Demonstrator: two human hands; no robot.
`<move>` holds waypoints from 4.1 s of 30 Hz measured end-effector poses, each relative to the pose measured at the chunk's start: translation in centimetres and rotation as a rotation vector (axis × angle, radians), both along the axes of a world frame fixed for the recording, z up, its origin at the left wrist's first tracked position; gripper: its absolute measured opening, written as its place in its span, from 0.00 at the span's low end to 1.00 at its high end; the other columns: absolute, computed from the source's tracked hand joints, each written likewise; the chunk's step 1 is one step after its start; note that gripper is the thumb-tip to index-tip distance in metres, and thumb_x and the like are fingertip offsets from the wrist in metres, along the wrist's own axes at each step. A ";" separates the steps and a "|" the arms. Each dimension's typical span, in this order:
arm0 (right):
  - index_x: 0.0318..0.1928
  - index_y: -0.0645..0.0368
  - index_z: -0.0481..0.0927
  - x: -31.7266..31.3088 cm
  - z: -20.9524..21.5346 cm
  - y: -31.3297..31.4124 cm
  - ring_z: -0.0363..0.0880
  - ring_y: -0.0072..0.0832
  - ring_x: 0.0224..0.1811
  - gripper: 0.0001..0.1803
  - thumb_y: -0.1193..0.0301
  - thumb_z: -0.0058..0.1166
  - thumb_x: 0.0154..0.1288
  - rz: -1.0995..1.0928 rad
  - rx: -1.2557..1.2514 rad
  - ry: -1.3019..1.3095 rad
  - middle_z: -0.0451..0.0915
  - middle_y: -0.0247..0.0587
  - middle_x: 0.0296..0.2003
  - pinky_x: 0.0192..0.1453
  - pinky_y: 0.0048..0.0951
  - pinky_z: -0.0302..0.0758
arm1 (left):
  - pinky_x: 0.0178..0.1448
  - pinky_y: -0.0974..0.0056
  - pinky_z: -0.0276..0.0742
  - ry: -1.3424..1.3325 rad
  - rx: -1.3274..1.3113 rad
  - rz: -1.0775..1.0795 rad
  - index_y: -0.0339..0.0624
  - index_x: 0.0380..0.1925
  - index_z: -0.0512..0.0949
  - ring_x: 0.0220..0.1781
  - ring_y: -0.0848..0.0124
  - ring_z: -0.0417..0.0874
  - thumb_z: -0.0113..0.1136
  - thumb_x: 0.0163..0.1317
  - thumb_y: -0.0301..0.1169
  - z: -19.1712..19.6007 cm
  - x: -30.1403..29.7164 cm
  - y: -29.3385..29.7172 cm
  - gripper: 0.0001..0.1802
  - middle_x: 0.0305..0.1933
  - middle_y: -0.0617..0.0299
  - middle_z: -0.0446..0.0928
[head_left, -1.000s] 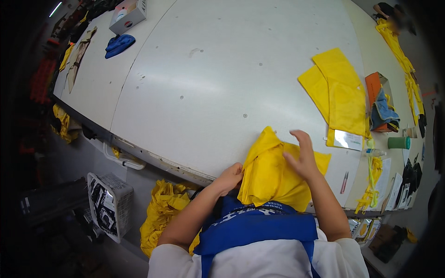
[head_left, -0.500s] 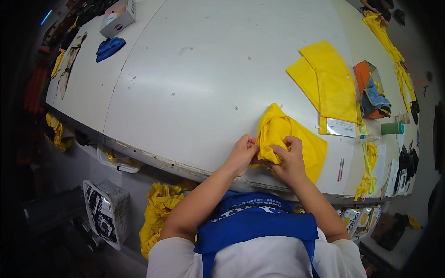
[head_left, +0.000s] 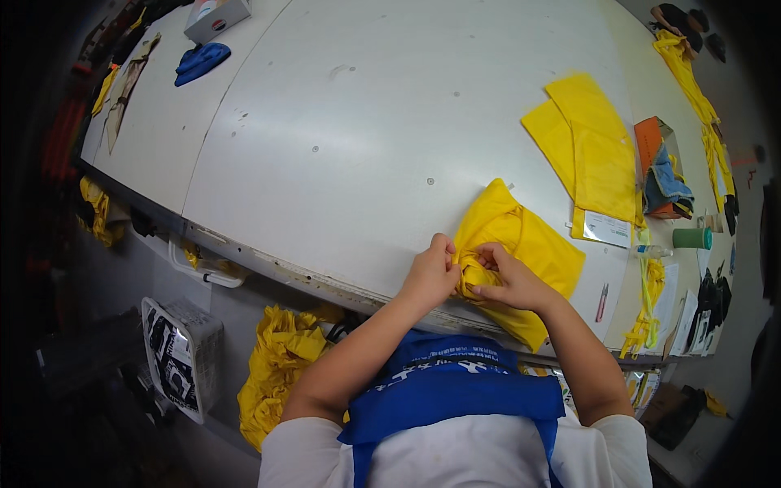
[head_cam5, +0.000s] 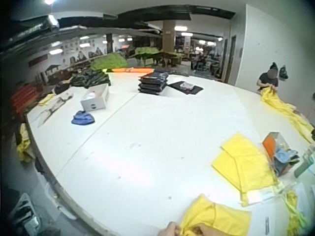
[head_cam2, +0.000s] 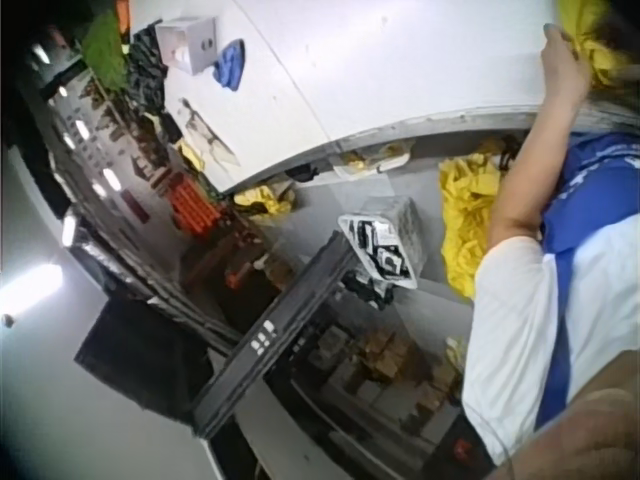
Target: The person folds a yellow garment on a white table, smooths it, sprays it with a liquid, wipes it with a blue cloth, and then folds it again. The folded garment is placed on a stack of similar yellow garments.
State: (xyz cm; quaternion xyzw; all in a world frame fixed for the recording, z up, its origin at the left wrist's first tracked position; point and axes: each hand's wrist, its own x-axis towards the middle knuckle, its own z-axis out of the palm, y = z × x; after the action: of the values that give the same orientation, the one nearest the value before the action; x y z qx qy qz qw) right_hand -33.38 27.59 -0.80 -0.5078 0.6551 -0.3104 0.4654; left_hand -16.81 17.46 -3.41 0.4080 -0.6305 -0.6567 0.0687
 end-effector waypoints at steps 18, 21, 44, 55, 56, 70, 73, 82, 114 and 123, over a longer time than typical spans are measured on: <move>0.58 0.63 0.70 2.2 -1.2 -0.9 0.68 0.47 0.59 0.34 0.64 0.64 0.50 0.007 -0.254 0.727 0.70 0.50 0.55 0.61 0.44 0.65 | 0.35 0.47 0.76 -0.278 -0.566 -0.213 0.38 0.45 0.66 0.34 0.45 0.81 0.56 0.57 0.33 -0.1 -0.6 0.1 0.18 0.32 0.42 0.79; 0.63 0.65 0.67 2.7 -1.7 -1.3 0.51 0.50 0.72 0.43 0.59 0.67 0.46 0.072 -0.179 0.815 0.58 0.52 0.68 0.72 0.52 0.49 | 0.34 0.46 0.76 -0.235 -0.611 -0.125 0.40 0.43 0.67 0.32 0.45 0.81 0.54 0.61 0.32 -1.5 -1.3 0.1 0.13 0.30 0.43 0.79; 0.64 0.59 0.67 1.4 -4.6 3.6 0.45 0.51 0.75 0.44 0.53 0.64 0.47 -0.010 -0.064 0.864 0.57 0.56 0.68 0.74 0.53 0.39 | 0.30 0.48 0.77 -0.139 -0.613 -0.465 0.34 0.52 0.61 0.25 0.46 0.81 0.51 0.61 0.30 -1.0 -4.7 3.0 0.21 0.25 0.43 0.79; 0.50 0.60 0.78 -0.7 -5.4 5.8 0.58 0.51 0.68 0.27 0.66 0.64 0.47 -0.250 -0.231 0.476 0.68 0.51 0.60 0.70 0.48 0.53 | 0.36 0.46 0.78 -0.262 -0.540 -0.654 0.31 0.40 0.66 0.32 0.45 0.83 0.48 0.58 0.28 -1.3 -8.8 2.6 0.13 0.30 0.38 0.79; 0.48 0.59 0.78 -0.4 -5.3 6.9 0.63 0.51 0.65 0.23 0.68 0.64 0.48 -0.342 -0.278 0.484 0.70 0.50 0.58 0.68 0.46 0.57 | 0.37 0.46 0.78 -0.283 -0.548 -0.655 0.30 0.40 0.66 0.33 0.44 0.82 0.48 0.58 0.28 -1.5 -9.0 2.4 0.13 0.30 0.38 0.79; 0.33 0.57 0.77 5.4 -3.5 7.2 0.71 0.35 0.36 0.07 0.73 0.54 0.51 0.072 -0.560 0.537 0.74 0.37 0.31 0.41 0.34 0.67 | 0.41 0.43 0.75 -0.307 -0.535 -0.583 0.32 0.40 0.66 0.35 0.41 0.81 0.44 0.63 0.31 -2.9 -8.1 1.3 0.12 0.32 0.38 0.79; 0.32 0.57 0.76 3.4 -1.1 5.4 0.72 0.38 0.36 0.07 0.75 0.58 0.50 -0.166 -0.524 0.650 0.74 0.40 0.30 0.43 0.35 0.68 | 0.45 0.46 0.74 -0.263 -0.349 -0.614 0.33 0.42 0.66 0.41 0.43 0.80 0.48 0.64 0.35 0.1 -6.2 0.8 0.15 0.38 0.38 0.79; 0.31 0.59 0.72 3.2 -4.0 3.3 0.71 0.45 0.37 0.08 0.75 0.59 0.52 -0.241 -0.447 0.583 0.72 0.46 0.31 0.42 0.41 0.67 | 0.74 0.46 0.46 0.004 -0.960 -0.575 0.37 0.66 0.61 0.75 0.52 0.52 0.57 0.59 0.43 -3.3 3.4 6.1 0.37 0.73 0.47 0.53; 0.63 0.52 0.68 -4.0 -7.0 1.4 0.62 0.43 0.61 0.27 0.66 0.53 0.63 -0.527 -0.181 0.888 0.66 0.46 0.58 0.66 0.46 0.54 | 0.55 0.56 0.74 -0.179 -0.136 -0.183 0.37 0.59 0.56 0.52 0.49 0.79 0.64 0.58 0.32 -3.1 -7.9 -0.4 0.35 0.49 0.40 0.77; 0.38 0.54 0.82 -1.6 -2.9 3.4 0.70 0.37 0.48 0.13 0.68 0.65 0.50 -0.349 -0.209 0.534 0.75 0.36 0.37 0.52 0.39 0.64 | 0.53 0.54 0.75 -0.118 -0.070 -0.081 0.37 0.58 0.57 0.51 0.46 0.80 0.64 0.58 0.34 -4.0 -7.5 -0.6 0.33 0.49 0.38 0.77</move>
State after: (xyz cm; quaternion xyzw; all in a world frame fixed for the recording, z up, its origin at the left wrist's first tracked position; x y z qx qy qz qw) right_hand -34.95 30.94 -3.68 -0.4965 0.7956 -0.3068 0.1626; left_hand -24.33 16.88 -7.42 0.4176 -0.6720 -0.6113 0.0190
